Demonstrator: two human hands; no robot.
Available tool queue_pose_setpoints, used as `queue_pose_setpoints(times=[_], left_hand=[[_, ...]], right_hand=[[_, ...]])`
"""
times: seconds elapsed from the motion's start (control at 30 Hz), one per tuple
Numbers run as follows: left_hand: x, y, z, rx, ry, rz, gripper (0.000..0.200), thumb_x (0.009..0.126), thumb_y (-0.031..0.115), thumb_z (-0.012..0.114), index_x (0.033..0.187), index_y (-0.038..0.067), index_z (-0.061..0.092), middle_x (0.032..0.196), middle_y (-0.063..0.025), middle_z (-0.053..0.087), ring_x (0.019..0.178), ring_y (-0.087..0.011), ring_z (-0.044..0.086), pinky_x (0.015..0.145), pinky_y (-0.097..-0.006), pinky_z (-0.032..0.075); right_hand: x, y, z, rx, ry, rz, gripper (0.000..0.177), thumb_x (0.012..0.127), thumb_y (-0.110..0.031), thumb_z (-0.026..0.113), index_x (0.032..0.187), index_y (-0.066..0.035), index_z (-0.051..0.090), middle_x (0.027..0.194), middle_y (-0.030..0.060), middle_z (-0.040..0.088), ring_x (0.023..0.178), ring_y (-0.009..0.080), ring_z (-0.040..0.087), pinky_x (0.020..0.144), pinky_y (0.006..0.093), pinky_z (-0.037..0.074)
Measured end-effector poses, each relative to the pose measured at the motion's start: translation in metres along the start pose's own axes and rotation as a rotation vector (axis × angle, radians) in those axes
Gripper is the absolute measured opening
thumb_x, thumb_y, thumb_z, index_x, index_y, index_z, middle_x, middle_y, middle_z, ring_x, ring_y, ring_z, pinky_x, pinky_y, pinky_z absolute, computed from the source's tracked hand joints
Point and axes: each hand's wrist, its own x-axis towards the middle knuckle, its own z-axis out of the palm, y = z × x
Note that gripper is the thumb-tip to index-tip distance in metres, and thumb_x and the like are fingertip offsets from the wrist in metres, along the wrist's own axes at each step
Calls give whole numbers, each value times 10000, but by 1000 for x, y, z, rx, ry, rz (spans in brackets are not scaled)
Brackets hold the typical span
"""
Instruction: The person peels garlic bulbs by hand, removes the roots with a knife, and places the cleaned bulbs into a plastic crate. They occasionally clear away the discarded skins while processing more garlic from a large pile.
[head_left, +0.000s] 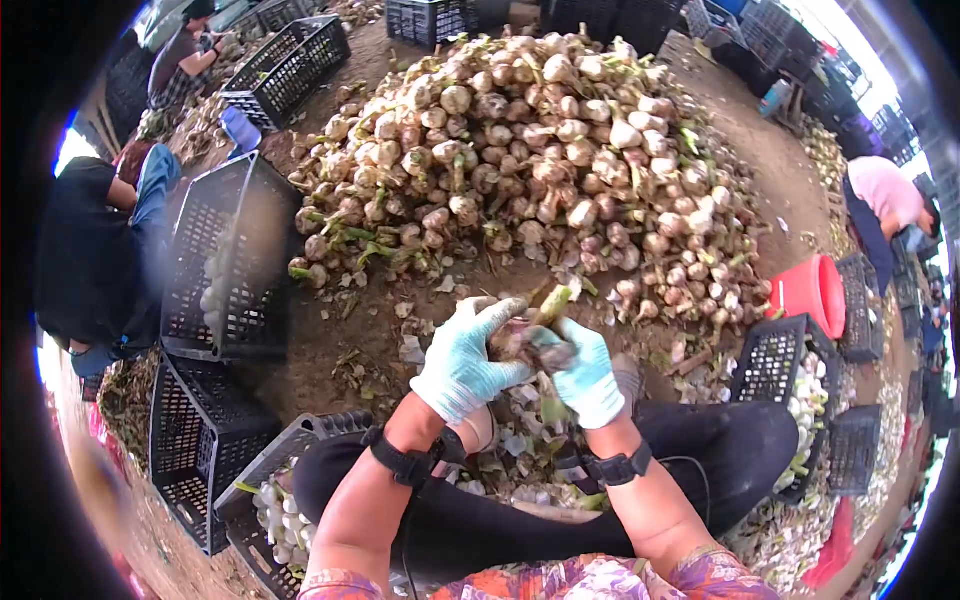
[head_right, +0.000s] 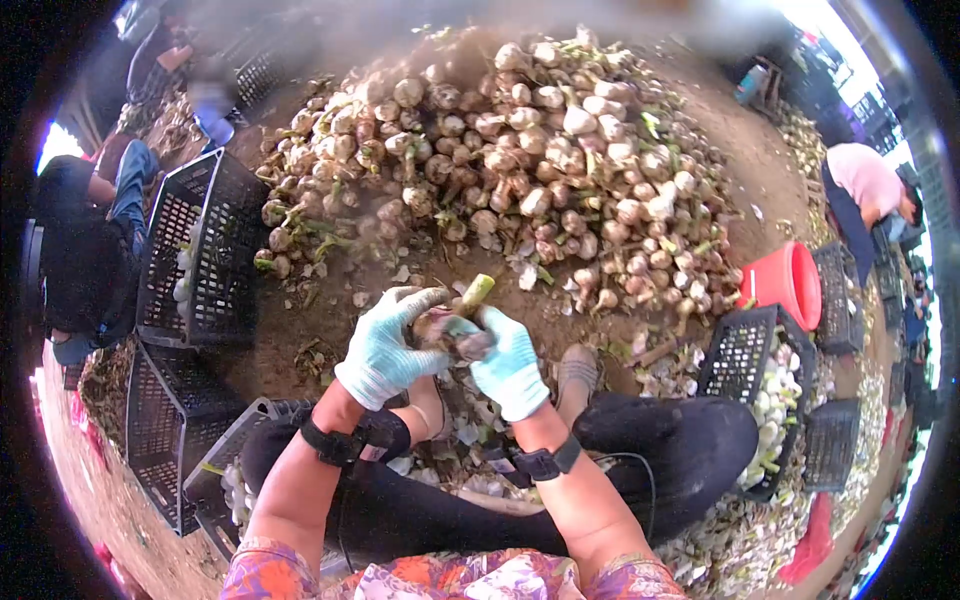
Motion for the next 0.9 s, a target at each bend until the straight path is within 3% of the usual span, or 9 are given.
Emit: queue_pose_setpoints(times=[0.07,0.1,0.43,0.6,0.7,0.73,0.8,0.87,0.9], left_hand=[[-6,4,1,-4,-89,52,555,530,163,736,1052,70,574,978,-126,555,874,-250,558,784,-311,443],[-8,8,-2,-46,-122,45,531,539,147,735,1041,60,585,941,-107,566,846,-223,558,772,-297,439],[-13,4,-14,-511,-354,-126,530,546,48,723,1049,-14,566,947,-46,584,882,-132,539,803,-266,427],[-11,9,-15,-923,-387,-360,531,572,-16,681,1085,-25,543,1002,-32,570,937,-137,527,842,-261,413],[-11,4,-15,-608,-405,-93,535,591,-32,649,1112,-16,529,1072,-48,553,957,-129,514,865,-266,393],[-11,5,-16,-605,-406,-93,535,591,-32,649,1112,-16,529,1072,-48,553,957,-129,514,865,-266,393],[-13,6,-18,-783,-442,-249,518,604,-5,642,1110,-16,530,1085,-67,547,967,-134,509,872,-271,386],[-12,4,-19,-847,-487,-283,537,625,20,632,1145,-11,501,1083,-88,547,982,-148,507,883,-276,378],[-10,0,-15,-1073,-490,-340,557,635,27,628,1170,-9,476,1091,-96,541,993,-151,502,893,-278,370]], right_hand=[[-13,-19,8,-860,13,-226,89,808,-78,503,846,-7,541,717,158,558,610,292,548,528,314,425],[-17,-17,8,-798,14,-232,79,739,-31,541,808,8,541,722,190,537,632,362,520,566,368,417],[-25,-48,-6,-1122,-292,-367,163,657,12,530,820,14,536,710,181,539,676,359,539,585,354,441],[-26,-59,-5,-935,-177,-180,196,685,3,524,878,23,557,725,168,571,652,289,564,583,307,443],[-28,-59,-2,-847,-199,-97,167,738,-18,506,880,39,572,720,157,597,632,154,562,584,269,439],[-28,-56,0,-844,-197,-99,167,738,-18,506,880,39,572,720,157,597,632,154,562,584,269,439],[-30,-50,2,-801,-143,-261,148,751,-15,494,861,41,576,696,147,587,603,134,526,582,260,437],[-36,-59,9,-862,-91,-238,158,757,2,464,860,49,574,713,135,598,619,125,520,593,252,435],[-37,-59,11,-727,-13,-131,172,754,18,444,862,54,573,725,120,603,644,122,529,607,248,435]])
